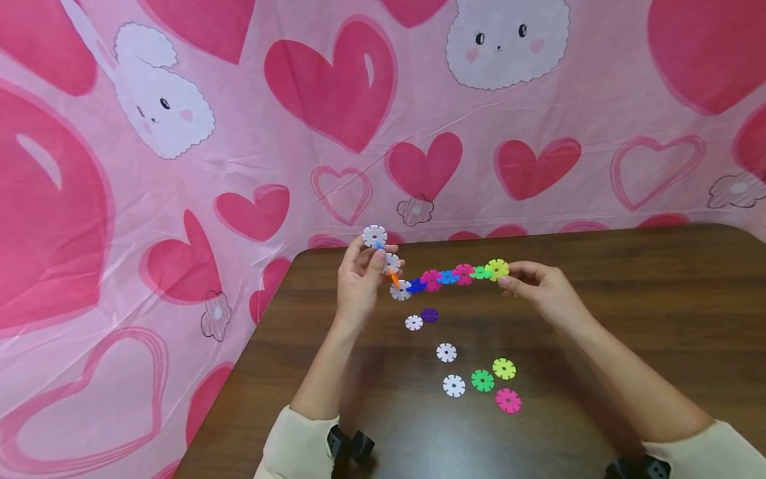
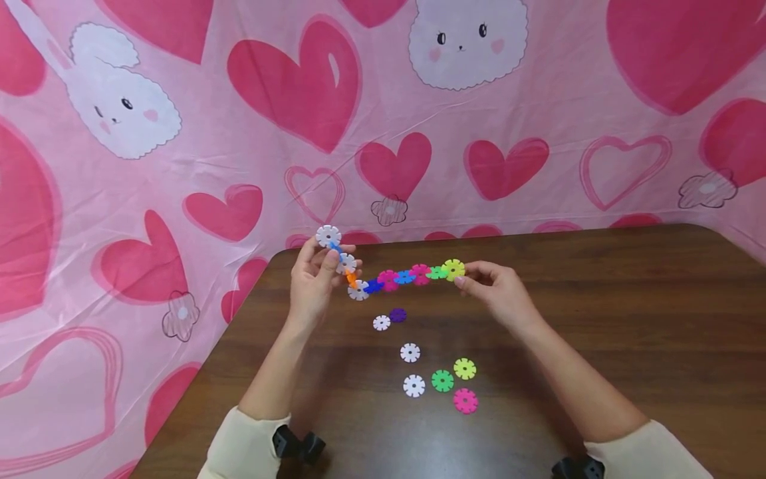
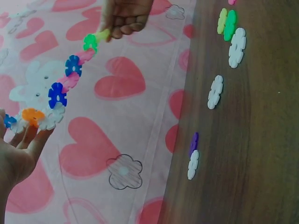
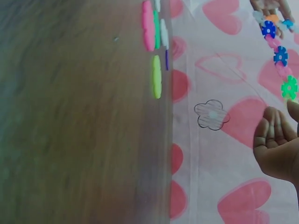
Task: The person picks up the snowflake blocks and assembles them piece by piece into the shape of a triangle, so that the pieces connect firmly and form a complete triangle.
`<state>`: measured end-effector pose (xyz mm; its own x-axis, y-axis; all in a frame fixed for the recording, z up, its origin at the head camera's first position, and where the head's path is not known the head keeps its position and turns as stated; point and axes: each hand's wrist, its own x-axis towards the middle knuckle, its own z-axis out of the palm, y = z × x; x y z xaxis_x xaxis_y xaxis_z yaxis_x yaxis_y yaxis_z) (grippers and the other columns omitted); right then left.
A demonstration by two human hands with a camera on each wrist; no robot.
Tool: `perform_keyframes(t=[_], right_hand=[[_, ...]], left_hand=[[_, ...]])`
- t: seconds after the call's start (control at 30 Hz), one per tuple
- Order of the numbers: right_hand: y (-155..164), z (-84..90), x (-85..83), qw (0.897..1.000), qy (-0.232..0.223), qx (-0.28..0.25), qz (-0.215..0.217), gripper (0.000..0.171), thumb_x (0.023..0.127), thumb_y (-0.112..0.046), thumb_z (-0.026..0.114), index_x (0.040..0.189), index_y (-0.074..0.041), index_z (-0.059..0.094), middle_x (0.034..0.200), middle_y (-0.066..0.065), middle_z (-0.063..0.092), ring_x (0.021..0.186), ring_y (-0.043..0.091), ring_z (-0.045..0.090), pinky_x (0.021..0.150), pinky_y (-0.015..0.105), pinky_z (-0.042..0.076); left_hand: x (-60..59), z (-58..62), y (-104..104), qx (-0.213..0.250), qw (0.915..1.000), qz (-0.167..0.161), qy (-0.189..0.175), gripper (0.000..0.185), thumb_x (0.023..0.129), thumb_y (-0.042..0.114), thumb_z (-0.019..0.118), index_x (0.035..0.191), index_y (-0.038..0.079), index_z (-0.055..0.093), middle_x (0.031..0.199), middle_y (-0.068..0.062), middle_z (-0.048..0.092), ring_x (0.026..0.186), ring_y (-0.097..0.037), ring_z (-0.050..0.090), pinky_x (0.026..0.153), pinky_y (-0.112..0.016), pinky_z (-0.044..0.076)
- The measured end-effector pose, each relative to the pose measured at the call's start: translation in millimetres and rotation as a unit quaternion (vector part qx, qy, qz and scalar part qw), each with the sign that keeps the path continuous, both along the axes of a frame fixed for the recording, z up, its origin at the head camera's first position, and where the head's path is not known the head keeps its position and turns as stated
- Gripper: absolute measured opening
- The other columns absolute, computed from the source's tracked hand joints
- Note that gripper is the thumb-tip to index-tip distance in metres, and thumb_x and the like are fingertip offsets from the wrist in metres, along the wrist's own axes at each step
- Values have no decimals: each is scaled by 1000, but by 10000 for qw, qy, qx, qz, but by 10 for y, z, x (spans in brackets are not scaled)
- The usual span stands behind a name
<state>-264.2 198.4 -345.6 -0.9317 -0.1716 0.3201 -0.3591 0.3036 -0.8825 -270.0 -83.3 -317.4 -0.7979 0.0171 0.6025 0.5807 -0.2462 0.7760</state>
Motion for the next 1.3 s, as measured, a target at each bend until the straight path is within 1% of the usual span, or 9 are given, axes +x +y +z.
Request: perform_keyframes(t=[0.13, 0.2, 0.33, 0.43, 0.6, 0.87, 1.03, 1.17, 1.3], right_hand=[[50, -55, -40, 9907, -366, 1137, 651, 29, 89, -18, 66, 106, 6, 64, 84, 5, 66, 75, 16, 61, 67, 27, 52], [71, -102, -54, 9765, -485, 1784, 1111, 26, 87, -17, 68, 103, 3, 66, 84, 3, 66, 75, 17, 59, 66, 29, 50], [73, -213, -48, 9360, -630, 2929, 1847, 20, 79, -14, 75, 95, -4, 68, 76, -4, 60, 70, 11, 52, 61, 26, 45], [54, -275, -18, 9106, -737, 3485, 2098, 25, 74, -13, 79, 95, -7, 66, 74, -5, 55, 67, 10, 49, 58, 25, 43], [-11, -322, 8, 8914, -743, 3960, 2077, 37, 69, -14, 83, 98, -8, 61, 77, 0, 50, 68, 14, 46, 57, 27, 41], [-36, -376, -23, 8919, -632, 3962, 2087, 27, 69, -9, 83, 73, -14, 56, 69, -4, 47, 66, 12, 43, 57, 26, 38], [-20, -378, -13, 8967, -665, 3837, 2103, 29, 69, -8, 82, 69, -14, 53, 64, -6, 47, 60, 9, 44, 54, 24, 38], [12, -329, -17, 9147, -779, 3303, 2193, 22, 74, -1, 76, 72, -12, 57, 57, -5, 50, 53, 10, 49, 52, 24, 40], [63, -231, -60, 9474, -1024, 2158, 2129, 9, 80, -2, 70, 85, -2, 63, 62, 2, 59, 56, 20, 57, 55, 28, 48]], left_hand=[[-5, 17, -19, 134, 9995, 287, -59, 37, 94, 11, 55, 124, -8, 44, 103, -23, 62, 82, -28, 68, 70, -39, 56], [-8, 17, -26, 162, 9991, 364, -106, 34, 95, 7, 54, 123, -9, 44, 103, -22, 62, 82, -29, 68, 71, -39, 56], [-10, -5, -28, 130, 9989, 410, -157, 32, 95, 4, 53, 122, -10, 44, 104, -26, 62, 82, -24, 68, 73, -40, 55], [-16, -30, -17, 84, 9992, 367, -133, 34, 95, 6, 54, 122, -11, 44, 105, -29, 61, 82, -21, 68, 74, -39, 55], [-26, -49, 19, -38, 9994, 344, -32, 39, 94, 12, 57, 122, -12, 44, 106, -29, 61, 81, -18, 68, 73, -37, 55], [-45, -63, 75, -341, 9982, 483, -40, 29, 94, 2, 54, 119, -12, 48, 106, -29, 62, 86, -41, 65, 79, -44, 53], [-48, -82, 98, -310, 9985, 454, -16, 30, 94, 2, 55, 119, -13, 48, 105, -31, 61, 89, -48, 62, 79, -42, 53], [-41, -120, 122, -398, 9982, 442, 5, 32, 93, 6, 57, 118, -13, 49, 106, -34, 60, 88, -47, 63, 77, -39, 54], [-21, -154, 165, -565, 9974, 442, -21, 29, 93, 4, 57, 117, -12, 50, 105, -30, 62, 88, -47, 63, 77, -36, 54]])
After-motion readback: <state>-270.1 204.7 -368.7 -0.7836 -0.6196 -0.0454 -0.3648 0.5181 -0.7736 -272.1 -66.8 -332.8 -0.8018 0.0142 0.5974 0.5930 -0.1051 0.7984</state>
